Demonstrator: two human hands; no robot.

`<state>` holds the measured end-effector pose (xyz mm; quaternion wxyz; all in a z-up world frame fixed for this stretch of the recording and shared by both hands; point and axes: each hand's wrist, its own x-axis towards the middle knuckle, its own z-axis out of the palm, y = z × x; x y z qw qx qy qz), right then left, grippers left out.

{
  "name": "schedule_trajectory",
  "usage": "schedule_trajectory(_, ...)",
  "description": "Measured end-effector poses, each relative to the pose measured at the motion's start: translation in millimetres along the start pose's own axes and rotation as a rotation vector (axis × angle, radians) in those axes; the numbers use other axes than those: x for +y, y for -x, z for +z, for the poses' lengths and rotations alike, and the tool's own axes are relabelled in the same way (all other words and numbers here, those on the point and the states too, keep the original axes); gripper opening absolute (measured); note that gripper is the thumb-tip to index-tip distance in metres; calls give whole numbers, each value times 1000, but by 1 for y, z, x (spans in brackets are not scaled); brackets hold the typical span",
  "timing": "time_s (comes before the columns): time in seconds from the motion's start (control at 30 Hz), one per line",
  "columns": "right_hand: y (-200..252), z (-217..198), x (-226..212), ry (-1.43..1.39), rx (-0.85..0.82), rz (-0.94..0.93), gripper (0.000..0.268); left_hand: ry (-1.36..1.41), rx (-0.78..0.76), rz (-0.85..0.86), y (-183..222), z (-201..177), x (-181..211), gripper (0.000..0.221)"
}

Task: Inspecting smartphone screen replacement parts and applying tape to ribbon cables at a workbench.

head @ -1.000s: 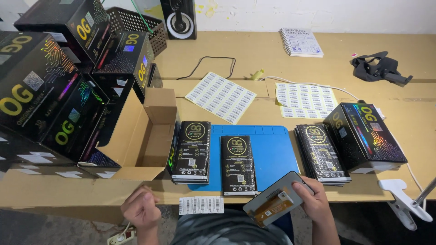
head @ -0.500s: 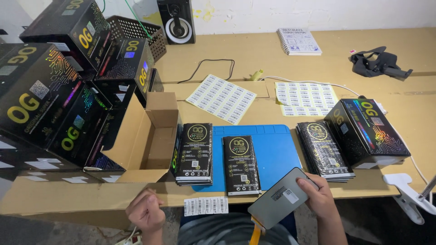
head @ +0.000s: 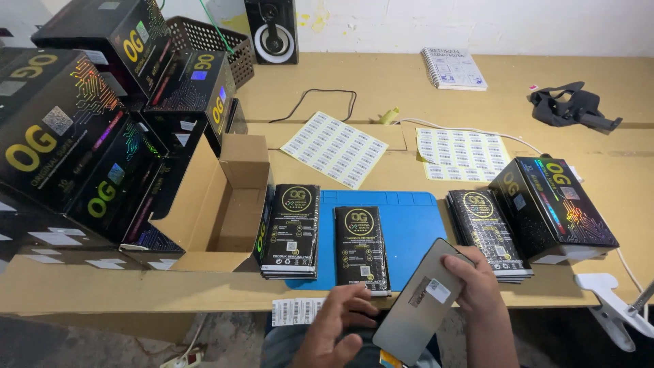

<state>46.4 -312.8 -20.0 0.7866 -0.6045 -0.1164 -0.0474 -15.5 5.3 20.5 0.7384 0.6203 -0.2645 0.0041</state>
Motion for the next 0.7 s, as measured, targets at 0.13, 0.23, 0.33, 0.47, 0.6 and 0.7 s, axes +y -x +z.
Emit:
schedule_trajectory(0.13,-32,21,-14,61,-181,51,37,675,-307,-682,-6,11,-20,88)
schedule_trajectory(0.23,-45,32,-17,101,-239,80,41,872,-198,-887,-16,19,6,88)
schedule_trajectory(0.33,-48,38,-14,92,-254,88,41,759,-81,-991,-25,20,27,88)
schedule_trajectory(0.47,-50,41,-13,72,-273,101,40,800,-66,-951,-29,12,29,89)
schedule_trajectory(0.6,-45,37,-12,60,-219,132,41,675,-209,-892,-27,15,21,95)
schedule_trajectory(0.7,-50,38,-19,-39,-137,121,37,751,-299,-653,-39,16,28,89)
